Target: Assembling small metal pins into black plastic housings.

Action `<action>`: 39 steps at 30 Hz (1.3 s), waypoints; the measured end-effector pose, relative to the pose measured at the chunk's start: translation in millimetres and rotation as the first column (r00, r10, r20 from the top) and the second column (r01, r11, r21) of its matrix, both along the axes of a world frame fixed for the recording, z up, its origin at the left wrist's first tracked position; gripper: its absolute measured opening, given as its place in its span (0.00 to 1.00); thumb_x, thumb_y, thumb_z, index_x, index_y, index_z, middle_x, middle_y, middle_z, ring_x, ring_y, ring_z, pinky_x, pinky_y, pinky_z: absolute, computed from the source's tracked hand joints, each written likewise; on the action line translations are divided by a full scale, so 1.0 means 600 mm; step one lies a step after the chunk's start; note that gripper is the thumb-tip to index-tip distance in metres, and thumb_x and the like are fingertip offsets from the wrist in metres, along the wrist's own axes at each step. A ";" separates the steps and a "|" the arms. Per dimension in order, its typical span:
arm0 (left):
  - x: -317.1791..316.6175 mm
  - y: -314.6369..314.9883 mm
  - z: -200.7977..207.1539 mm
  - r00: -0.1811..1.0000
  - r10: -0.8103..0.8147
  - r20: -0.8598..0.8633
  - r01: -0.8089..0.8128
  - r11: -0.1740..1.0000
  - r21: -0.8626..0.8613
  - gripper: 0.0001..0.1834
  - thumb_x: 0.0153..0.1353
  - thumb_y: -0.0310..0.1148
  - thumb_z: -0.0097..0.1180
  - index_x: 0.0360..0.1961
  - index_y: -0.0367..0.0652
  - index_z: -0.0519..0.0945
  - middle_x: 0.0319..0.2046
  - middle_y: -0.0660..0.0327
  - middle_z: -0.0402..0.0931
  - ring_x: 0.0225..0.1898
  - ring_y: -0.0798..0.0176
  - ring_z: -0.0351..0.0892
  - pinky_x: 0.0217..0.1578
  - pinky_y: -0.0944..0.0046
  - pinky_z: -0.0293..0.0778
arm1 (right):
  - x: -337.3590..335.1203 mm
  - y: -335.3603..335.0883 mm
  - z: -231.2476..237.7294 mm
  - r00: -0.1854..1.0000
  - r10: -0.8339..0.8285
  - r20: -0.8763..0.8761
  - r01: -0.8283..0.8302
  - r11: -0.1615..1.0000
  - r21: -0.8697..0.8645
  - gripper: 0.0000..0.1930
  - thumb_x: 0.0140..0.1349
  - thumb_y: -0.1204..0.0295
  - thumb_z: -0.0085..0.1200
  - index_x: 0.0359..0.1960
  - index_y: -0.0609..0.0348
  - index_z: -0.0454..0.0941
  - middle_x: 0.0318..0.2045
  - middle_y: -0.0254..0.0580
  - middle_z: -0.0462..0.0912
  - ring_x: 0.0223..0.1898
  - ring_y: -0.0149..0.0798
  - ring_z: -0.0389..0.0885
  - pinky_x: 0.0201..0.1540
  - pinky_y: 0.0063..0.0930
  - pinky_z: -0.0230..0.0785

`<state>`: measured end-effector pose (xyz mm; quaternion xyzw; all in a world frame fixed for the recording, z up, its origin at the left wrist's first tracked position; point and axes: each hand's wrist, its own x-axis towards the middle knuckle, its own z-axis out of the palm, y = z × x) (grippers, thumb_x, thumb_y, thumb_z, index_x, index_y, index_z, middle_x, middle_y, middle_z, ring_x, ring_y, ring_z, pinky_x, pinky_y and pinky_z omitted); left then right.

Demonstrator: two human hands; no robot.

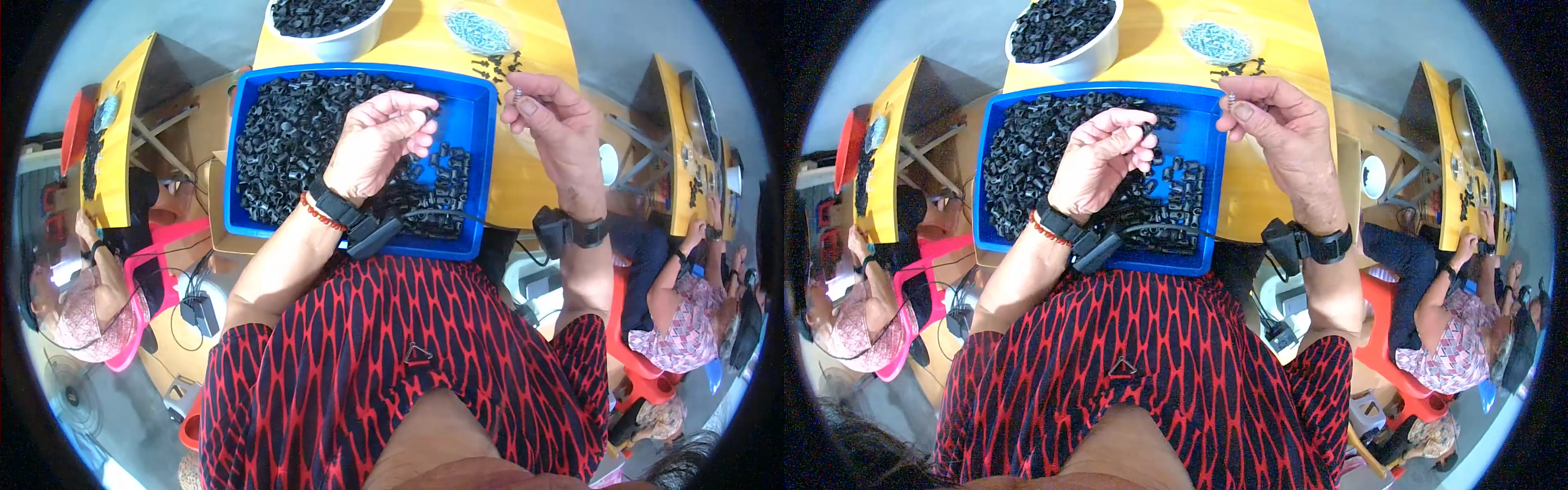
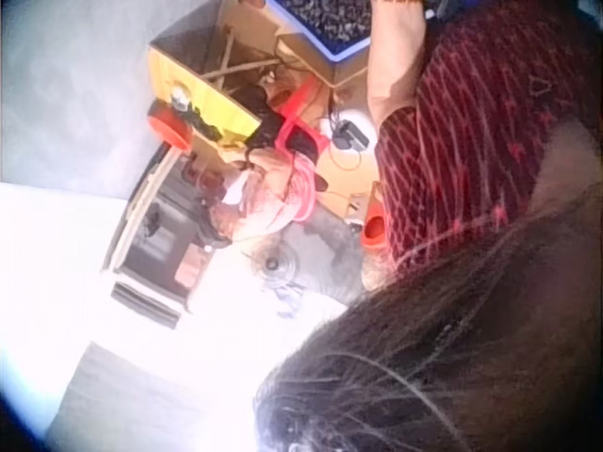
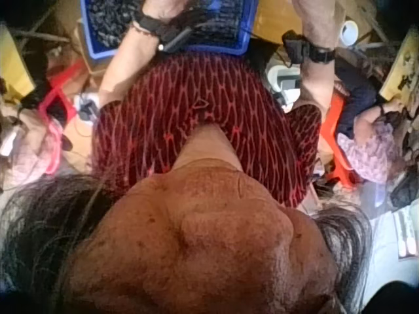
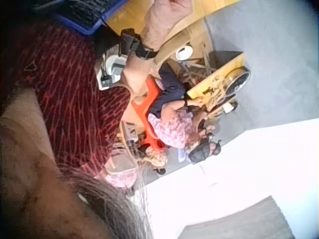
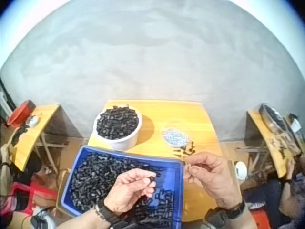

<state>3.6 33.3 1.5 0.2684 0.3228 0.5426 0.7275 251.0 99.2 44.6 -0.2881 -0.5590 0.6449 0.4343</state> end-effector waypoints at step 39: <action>-0.003 0.002 -0.008 0.997 0.052 0.051 -0.055 0.996 0.069 0.09 0.64 0.25 0.57 0.45 0.35 0.78 0.36 0.56 0.83 0.34 0.66 0.82 0.38 0.67 0.80 | -0.105 -0.010 0.025 0.824 -0.268 0.499 -0.092 0.806 0.584 0.14 0.56 0.84 0.57 0.45 0.62 0.77 0.30 0.41 0.79 0.32 0.32 0.81 0.35 0.23 0.75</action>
